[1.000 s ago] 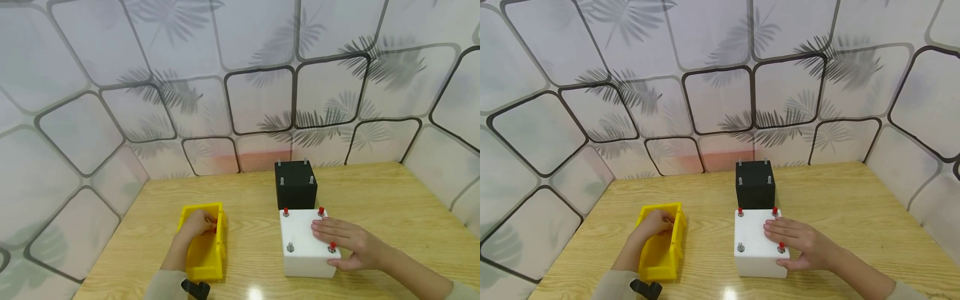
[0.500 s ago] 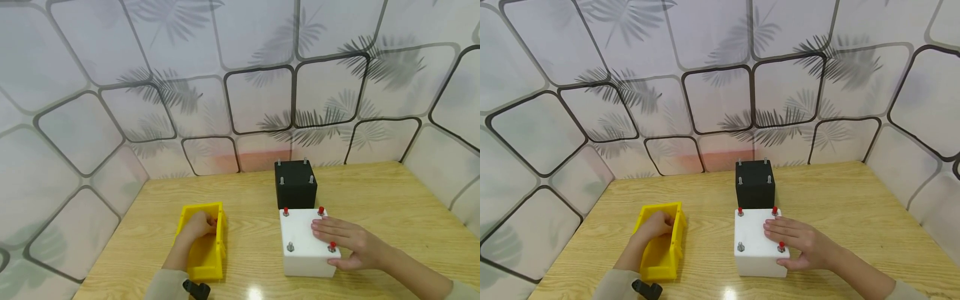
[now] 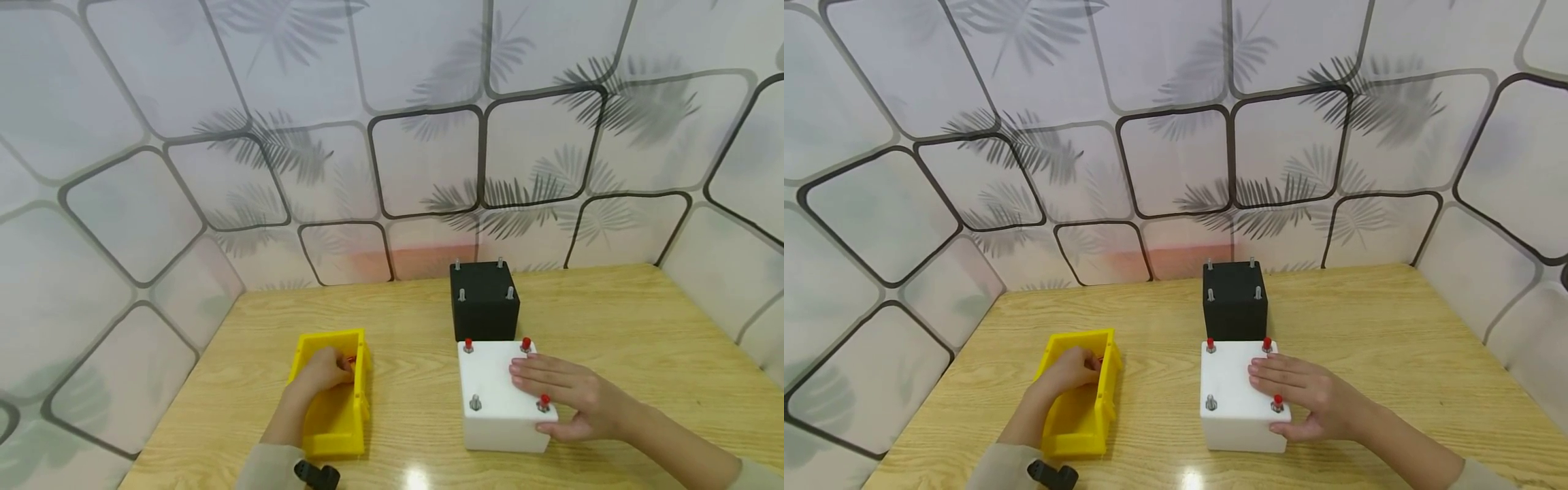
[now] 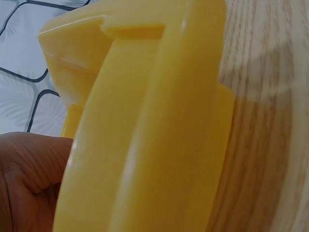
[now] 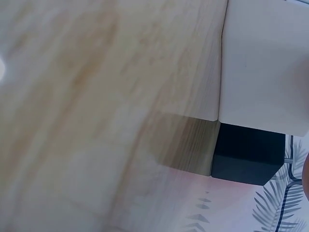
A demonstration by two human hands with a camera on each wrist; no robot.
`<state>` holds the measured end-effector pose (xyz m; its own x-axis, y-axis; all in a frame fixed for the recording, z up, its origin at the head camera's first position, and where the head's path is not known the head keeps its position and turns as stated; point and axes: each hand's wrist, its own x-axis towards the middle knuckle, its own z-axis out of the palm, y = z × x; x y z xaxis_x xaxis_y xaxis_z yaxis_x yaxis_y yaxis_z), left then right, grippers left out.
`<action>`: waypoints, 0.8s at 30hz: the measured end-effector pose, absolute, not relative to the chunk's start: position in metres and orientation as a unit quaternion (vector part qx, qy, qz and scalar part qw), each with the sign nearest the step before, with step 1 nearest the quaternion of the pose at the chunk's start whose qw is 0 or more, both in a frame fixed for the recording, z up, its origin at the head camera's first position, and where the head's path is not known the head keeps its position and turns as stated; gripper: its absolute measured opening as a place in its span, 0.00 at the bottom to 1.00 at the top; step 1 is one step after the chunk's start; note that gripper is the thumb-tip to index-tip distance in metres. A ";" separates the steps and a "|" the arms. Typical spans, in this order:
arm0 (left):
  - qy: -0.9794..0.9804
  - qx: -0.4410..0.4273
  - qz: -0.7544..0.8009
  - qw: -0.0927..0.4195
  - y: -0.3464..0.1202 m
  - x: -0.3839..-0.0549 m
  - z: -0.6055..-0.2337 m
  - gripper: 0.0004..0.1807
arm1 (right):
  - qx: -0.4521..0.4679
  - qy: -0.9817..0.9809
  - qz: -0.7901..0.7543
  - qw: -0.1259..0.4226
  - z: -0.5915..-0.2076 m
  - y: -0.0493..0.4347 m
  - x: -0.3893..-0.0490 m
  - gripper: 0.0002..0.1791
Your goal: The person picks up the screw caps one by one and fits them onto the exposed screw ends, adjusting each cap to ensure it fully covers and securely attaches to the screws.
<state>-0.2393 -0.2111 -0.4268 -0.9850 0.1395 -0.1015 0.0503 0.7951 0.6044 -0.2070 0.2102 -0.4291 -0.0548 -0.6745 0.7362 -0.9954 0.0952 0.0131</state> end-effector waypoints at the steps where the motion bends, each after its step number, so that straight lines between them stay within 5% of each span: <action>1: 0.945 0.050 0.316 0.070 -0.211 -0.239 -0.427 0.07 | 0.619 -0.674 0.267 0.302 -0.429 0.210 -0.207 0.30; 24: 0.945 0.087 0.302 0.085 -0.216 -0.237 -0.428 0.07 | 0.618 -0.674 0.270 0.302 -0.427 0.209 -0.206 0.30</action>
